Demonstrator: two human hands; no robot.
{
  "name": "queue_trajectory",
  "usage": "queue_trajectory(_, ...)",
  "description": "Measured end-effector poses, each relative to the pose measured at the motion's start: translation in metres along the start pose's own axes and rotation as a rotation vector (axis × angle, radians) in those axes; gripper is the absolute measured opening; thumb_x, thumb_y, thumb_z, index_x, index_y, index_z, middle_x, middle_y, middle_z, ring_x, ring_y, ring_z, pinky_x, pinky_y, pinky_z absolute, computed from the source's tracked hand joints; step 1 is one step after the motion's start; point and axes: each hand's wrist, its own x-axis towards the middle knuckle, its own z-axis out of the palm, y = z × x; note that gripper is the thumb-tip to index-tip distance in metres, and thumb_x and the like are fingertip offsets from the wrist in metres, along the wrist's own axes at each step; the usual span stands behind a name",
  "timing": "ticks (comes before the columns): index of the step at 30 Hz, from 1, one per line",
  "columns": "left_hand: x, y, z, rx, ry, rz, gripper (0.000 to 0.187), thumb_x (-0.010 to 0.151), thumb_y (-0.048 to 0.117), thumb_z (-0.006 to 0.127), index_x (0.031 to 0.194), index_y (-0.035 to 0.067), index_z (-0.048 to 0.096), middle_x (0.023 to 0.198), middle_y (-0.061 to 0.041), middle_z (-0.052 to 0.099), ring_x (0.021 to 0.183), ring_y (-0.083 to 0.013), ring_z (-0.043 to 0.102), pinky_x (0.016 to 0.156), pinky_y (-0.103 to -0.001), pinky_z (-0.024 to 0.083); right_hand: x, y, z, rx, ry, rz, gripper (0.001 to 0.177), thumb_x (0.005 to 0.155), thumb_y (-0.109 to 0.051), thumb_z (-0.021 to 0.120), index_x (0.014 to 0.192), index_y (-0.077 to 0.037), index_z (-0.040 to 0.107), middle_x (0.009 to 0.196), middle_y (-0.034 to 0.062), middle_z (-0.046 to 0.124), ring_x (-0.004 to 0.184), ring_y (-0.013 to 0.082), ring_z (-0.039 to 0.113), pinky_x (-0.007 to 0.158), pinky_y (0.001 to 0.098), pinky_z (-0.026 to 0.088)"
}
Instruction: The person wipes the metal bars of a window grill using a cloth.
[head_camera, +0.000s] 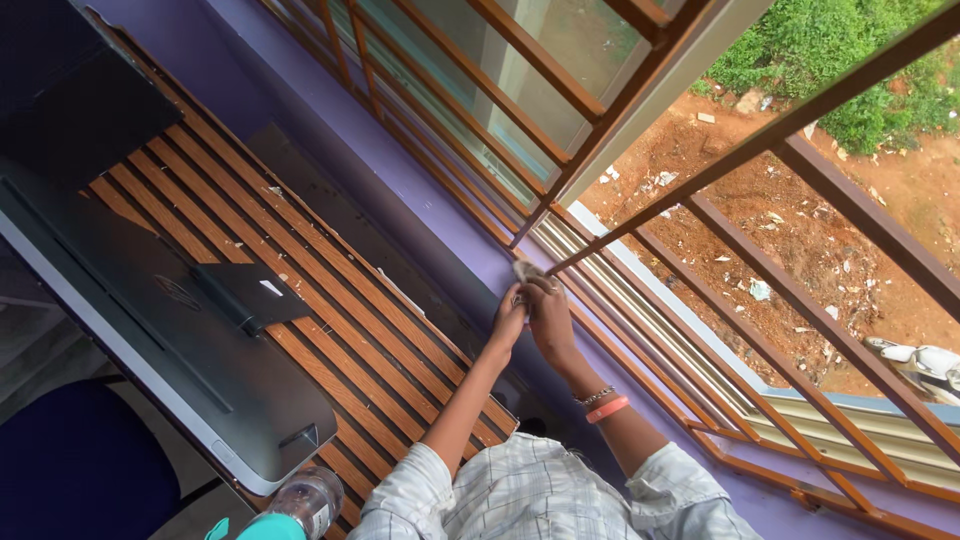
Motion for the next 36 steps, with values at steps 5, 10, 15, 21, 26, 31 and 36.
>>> queue_trajectory(5, -0.042, 0.072, 0.016, -0.106, 0.105, 0.411, 0.046, 0.106, 0.024, 0.044, 0.151, 0.014, 0.044, 0.143, -0.008, 0.042, 0.134, -0.0214, 0.047, 0.108, -0.036, 0.042, 0.01, -0.062, -0.044, -0.09, 0.22, -0.392, 0.044, 0.081, 0.01, 0.063, 0.122, -0.002, 0.07, 0.132, 0.0131, 0.064, 0.127, 0.0366, 0.059, 0.107, 0.0466, 0.049)
queue_trajectory(10, -0.045, 0.146, 0.043, 0.242, 0.148, 0.92, 0.036, 0.109, 0.014, 0.048, 0.145, 0.008, 0.05, 0.145, -0.015, 0.044, 0.143, -0.0321, 0.044, 0.121, -0.046, 0.038, 0.035, -0.097, -0.069, -0.209, 0.491, -0.606, 0.038, 0.093, 0.002, 0.071, 0.129, -0.008, 0.068, 0.135, 0.0089, 0.06, 0.129, 0.0321, 0.054, 0.112, 0.0428, 0.048)
queue_trajectory(15, -0.027, 0.161, 0.051, 0.551, 0.3, 0.938, 0.029, 0.099, 0.007, 0.057, 0.127, 0.003, 0.056, 0.136, -0.019, 0.049, 0.133, -0.0389, 0.048, 0.115, -0.047, 0.043, 0.054, -0.074, -0.045, -0.268, 0.425, -0.43, 0.045, 0.085, -0.001, 0.068, 0.13, -0.002, 0.066, 0.131, 0.0168, 0.057, 0.124, 0.0398, 0.05, 0.111, 0.0515, 0.043)
queue_trajectory(21, -0.054, 0.164, 0.048, 0.594, 0.247, 0.795, 0.064, 0.088, -0.005, 0.045, 0.148, 0.013, 0.055, 0.13, -0.021, 0.046, 0.119, -0.0419, 0.054, 0.102, -0.047, 0.048, 0.05, -0.041, -0.023, 0.3, 0.356, -0.14, 0.048, 0.09, 0.003, 0.06, 0.137, 0.003, 0.05, 0.12, 0.0259, 0.047, 0.111, 0.0419, 0.052, 0.095, 0.0496, 0.045)
queue_trajectory(26, -0.076, 0.185, 0.06, 0.536, 0.274, 0.84, 0.059, 0.094, -0.003, 0.044, 0.149, 0.016, 0.053, 0.136, -0.019, 0.049, 0.121, -0.0396, 0.058, 0.104, -0.044, 0.049, 0.048, -0.047, -0.031, 0.354, 0.422, -0.043, 0.038, 0.097, -0.003, 0.064, 0.132, 0.0, 0.051, 0.128, 0.0245, 0.052, 0.119, 0.0403, 0.056, 0.098, 0.0485, 0.046)
queue_trajectory(31, -0.089, 0.197, 0.062, 0.511, 0.188, 1.086, 0.053, 0.105, 0.001, 0.048, 0.155, 0.016, 0.042, 0.149, -0.017, 0.049, 0.14, -0.0383, 0.05, 0.116, -0.043, 0.043, 0.034, -0.074, -0.034, 0.476, 0.458, -0.007, 0.05, 0.105, -0.008, 0.062, 0.151, -0.001, 0.043, 0.145, 0.0232, 0.051, 0.138, 0.0387, 0.054, 0.114, 0.0463, 0.044)
queue_trajectory(36, -0.057, 0.175, 0.03, 0.733, 0.06, 0.797, 0.064, 0.097, -0.001, 0.046, 0.159, 0.015, 0.036, 0.156, -0.019, 0.04, 0.143, -0.0405, 0.042, 0.115, -0.045, 0.041, 0.04, -0.053, 0.004, 0.385, 0.44, -0.075, 0.082, 0.101, -0.016, 0.066, 0.163, 0.003, 0.015, 0.165, 0.0294, 0.025, 0.155, 0.0463, 0.028, 0.126, 0.0504, 0.028)
